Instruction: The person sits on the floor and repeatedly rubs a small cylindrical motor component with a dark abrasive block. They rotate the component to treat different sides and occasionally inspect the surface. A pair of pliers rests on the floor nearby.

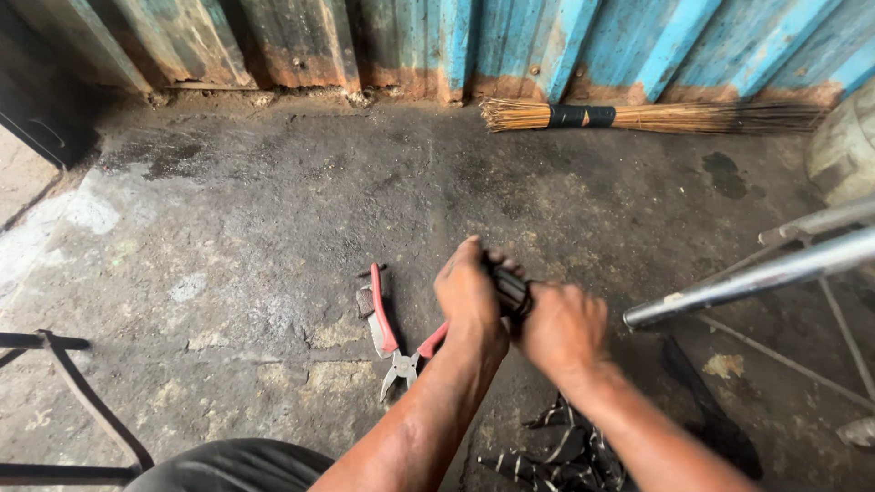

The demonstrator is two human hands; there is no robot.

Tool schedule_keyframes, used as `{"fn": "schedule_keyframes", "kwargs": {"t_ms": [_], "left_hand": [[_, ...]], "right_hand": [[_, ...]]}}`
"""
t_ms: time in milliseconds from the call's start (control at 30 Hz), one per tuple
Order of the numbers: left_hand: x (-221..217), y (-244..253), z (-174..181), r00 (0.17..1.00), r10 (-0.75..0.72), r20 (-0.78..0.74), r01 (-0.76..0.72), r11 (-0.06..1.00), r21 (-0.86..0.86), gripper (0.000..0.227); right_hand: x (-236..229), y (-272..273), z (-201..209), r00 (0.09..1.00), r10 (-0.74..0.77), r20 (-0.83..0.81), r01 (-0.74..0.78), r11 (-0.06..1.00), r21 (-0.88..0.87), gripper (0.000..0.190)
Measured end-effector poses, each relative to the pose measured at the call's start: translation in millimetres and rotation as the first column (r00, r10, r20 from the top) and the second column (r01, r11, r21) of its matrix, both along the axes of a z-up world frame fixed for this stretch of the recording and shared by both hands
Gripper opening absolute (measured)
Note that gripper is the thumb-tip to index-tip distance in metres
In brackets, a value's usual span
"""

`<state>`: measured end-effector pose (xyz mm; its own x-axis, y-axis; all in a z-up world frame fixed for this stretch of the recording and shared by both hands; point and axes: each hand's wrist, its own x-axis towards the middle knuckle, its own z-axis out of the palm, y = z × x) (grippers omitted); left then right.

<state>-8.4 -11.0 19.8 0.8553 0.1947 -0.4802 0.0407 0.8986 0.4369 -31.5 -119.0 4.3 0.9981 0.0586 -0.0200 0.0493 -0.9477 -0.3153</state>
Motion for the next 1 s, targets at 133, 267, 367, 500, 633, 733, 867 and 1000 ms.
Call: {"fn": "schedule_keyframes", "kwargs": {"t_ms": [133,267,367,500,633,733,867,1000], "left_hand": [[4.6,24.8,-9.5,0.994,-0.103,0.042,0.106,0.993,-0.056,0.015],[-0.9,45.6,-0.5,0.742,-0.456,0.492,0.528,0.849,-0.009,0.025],[-10.7,38.9,2.7,0.427,-0.52,0.74,0.704,0.705,0.09,0.033],[-15.4,33.5,7.4,0.471,-0.481,0.739,0.711,0.703,0.005,0.032],[-16.8,15.3,14.2,0.884,-0.322,0.34,0.28,0.945,0.167,0.024],[-18.7,5.3,10.7,0.955,-0.169,0.244,0.156,0.985,0.07,0.029],[-19.4,22.9,7.9,0.818,-0.283,0.501,0.198,0.956,0.216,0.032],[-16.5,40.9,19.7,0.362,-0.604,0.71,0.582,0.741,0.334,0.042]], "right_hand": [[3.6,13.3,-11.4,0.987,0.059,0.15,-0.06,0.998,0.002,0.02],[9.8,-3.6,15.7,0.773,0.39,-0.5,0.067,0.734,0.676,0.015],[2.4,-35.5,37.9,0.49,0.717,-0.495,0.155,0.487,0.859,0.024],[-8.6,-29.0,42.7,0.633,0.527,-0.567,0.06,0.697,0.715,0.027],[-17.8,-0.1,38.7,0.997,-0.043,0.064,0.038,0.997,0.074,0.023],[-15.6,1.7,33.1,0.973,0.028,0.23,-0.023,0.999,-0.025,0.015],[-7.6,1.1,23.1,0.993,0.023,-0.115,-0.001,0.982,0.191,0.019],[-2.6,-33.2,31.5,0.541,0.607,-0.582,0.07,0.657,0.75,0.022]]}}
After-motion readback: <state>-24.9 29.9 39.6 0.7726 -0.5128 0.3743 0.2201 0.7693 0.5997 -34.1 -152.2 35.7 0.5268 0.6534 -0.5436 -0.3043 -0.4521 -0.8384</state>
